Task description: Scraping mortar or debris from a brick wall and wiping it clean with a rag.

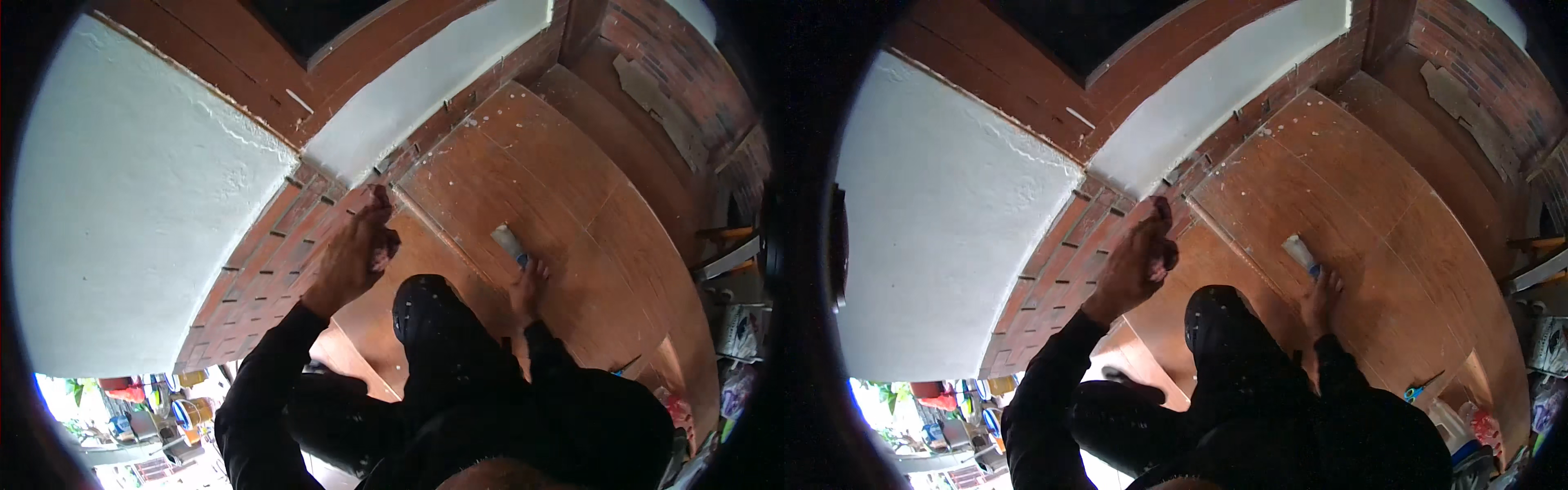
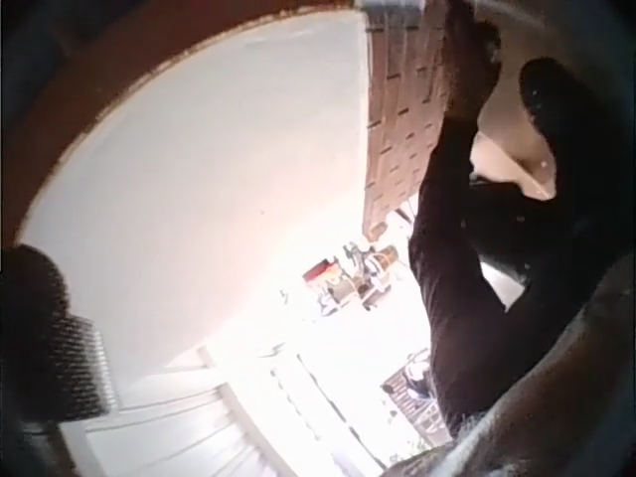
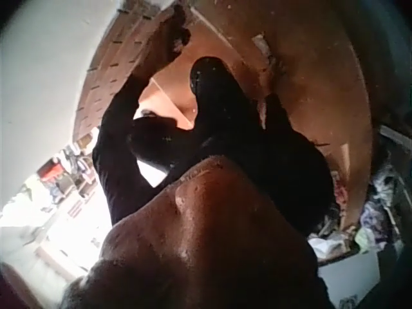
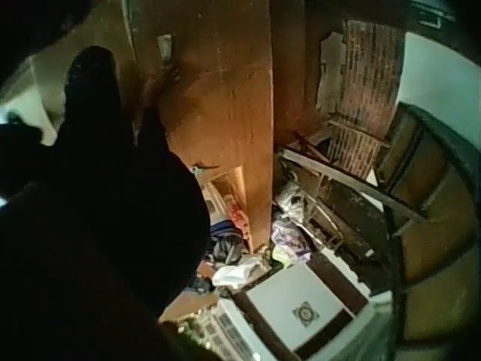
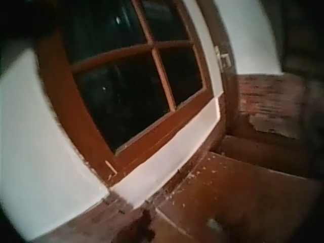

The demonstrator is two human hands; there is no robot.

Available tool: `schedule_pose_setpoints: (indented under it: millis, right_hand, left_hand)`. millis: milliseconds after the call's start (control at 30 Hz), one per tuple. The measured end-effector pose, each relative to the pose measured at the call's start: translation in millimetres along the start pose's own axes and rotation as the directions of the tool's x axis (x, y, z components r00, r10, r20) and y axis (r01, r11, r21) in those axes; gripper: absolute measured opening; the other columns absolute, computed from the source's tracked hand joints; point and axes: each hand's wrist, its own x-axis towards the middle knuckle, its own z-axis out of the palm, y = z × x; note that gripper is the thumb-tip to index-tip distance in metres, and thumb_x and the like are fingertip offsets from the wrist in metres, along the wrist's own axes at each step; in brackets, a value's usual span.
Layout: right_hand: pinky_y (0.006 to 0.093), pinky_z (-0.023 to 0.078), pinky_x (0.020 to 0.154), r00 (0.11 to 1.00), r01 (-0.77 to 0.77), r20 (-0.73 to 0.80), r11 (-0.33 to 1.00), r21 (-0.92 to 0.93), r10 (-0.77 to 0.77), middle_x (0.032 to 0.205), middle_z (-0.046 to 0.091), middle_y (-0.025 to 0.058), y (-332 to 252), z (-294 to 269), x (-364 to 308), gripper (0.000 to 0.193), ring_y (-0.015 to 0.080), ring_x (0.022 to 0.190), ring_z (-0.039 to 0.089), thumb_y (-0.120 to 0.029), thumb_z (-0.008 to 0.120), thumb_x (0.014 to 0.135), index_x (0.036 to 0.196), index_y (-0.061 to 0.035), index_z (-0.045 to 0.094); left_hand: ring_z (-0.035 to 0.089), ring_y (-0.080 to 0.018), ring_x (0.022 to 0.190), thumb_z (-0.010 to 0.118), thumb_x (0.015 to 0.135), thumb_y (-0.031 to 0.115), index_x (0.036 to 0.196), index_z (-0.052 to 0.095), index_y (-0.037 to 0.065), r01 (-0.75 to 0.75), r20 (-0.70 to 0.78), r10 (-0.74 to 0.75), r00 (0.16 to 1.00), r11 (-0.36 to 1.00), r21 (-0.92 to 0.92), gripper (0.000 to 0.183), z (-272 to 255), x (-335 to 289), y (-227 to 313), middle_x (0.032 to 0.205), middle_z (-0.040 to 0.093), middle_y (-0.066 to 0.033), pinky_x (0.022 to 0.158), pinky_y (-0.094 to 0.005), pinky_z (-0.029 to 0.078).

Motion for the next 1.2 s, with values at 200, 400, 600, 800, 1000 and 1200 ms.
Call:
schedule_pose_setpoints:
  millis: [200, 400, 600, 800, 1000, 1200]
  right_hand:
    - [0.0552, 0.023, 0.125, 0.968, -0.061, -0.246, 0.995, -0.081, 0.040, 0.154, 0.046, 0.0213, 70.1, -41.9, 98.6, 0.055, 0.0424, 0.146, 0.038, -0.024, 0.052, 0.105, 0.155, -0.0038, 0.042]
    - [0.0576, 0.025, 0.122, 0.954, -0.142, -0.275, 0.988, -0.055, 0.122, 0.153, 0.047, 0.0218, 96.7, -32.2, 115.0, 0.052, 0.0432, 0.143, 0.040, -0.033, 0.042, 0.110, 0.152, -0.0029, 0.045]
    - [0.0623, 0.027, 0.117, 0.925, -0.131, -0.362, 0.991, -0.022, 0.114, 0.145, 0.049, 0.0239, 99.1, -20.8, 116.1, 0.049, 0.0465, 0.138, 0.042, -0.030, 0.048, 0.107, 0.147, -0.0021, 0.049]
    - [0.0635, 0.026, 0.117, 0.941, -0.175, -0.306, 0.982, -0.073, 0.145, 0.145, 0.049, 0.0246, 106.1, -19.9, 114.8, 0.050, 0.0464, 0.136, 0.043, -0.028, 0.052, 0.105, 0.148, -0.0039, 0.048]
    - [0.0628, 0.025, 0.117, 0.952, -0.128, -0.279, 0.992, -0.001, 0.123, 0.146, 0.048, 0.0242, 105.5, -25.8, 112.9, 0.051, 0.0463, 0.136, 0.042, -0.029, 0.053, 0.104, 0.149, -0.0058, 0.049]
    - [0.0631, 0.021, 0.120, 0.949, -0.109, -0.292, 0.992, 0.056, 0.121, 0.149, 0.047, 0.0248, 98.4, -27.7, 113.6, 0.054, 0.0470, 0.143, 0.037, -0.032, 0.048, 0.105, 0.152, -0.0060, 0.048]
  left_hand:
    - [0.059, -0.0330, 0.122, 0.064, 0.093, 0.014, 0.148, 0.048, 0.008, -0.218, 0.136, 0.171, 0.976, 0.763, 0.609, 0.057, 98.3, 53.9, -93.6, 0.142, 0.056, -0.0118, 0.098, -0.0458, 0.046]
    - [0.053, -0.0349, 0.130, 0.049, 0.100, 0.035, 0.136, 0.059, 0.005, -0.295, 0.198, 0.420, 0.886, 0.182, 0.938, 0.048, 167.7, 176.2, -181.6, 0.138, 0.061, -0.0192, 0.109, -0.0484, 0.038]
    - [0.057, -0.0348, 0.121, 0.051, 0.101, 0.034, 0.135, 0.056, -0.002, -0.305, 0.159, 0.515, 0.842, 0.212, 0.928, 0.050, 217.8, 337.3, -156.5, 0.131, 0.061, -0.0206, 0.104, -0.0479, 0.042]
    - [0.056, -0.0320, 0.116, 0.052, 0.100, 0.025, 0.131, 0.058, -0.001, -0.169, -0.006, 0.403, 0.915, 0.397, 0.902, 0.041, 273.2, 519.9, -105.9, 0.130, 0.059, -0.0186, 0.098, -0.0462, 0.043]
    - [0.053, -0.0360, 0.132, 0.052, 0.101, 0.026, 0.147, 0.049, 0.001, -0.297, 0.053, 0.541, 0.839, 0.376, 0.878, 0.053, 241.0, 424.0, -137.6, 0.144, 0.054, -0.0197, 0.101, -0.0428, 0.046]
    - [0.047, -0.0409, 0.138, 0.062, 0.097, 0.026, 0.143, 0.054, 0.008, 0.017, 0.203, -0.071, 0.977, 0.967, 0.255, 0.050, 149.0, 167.7, -143.5, 0.151, 0.049, -0.0226, 0.114, -0.0517, 0.038]
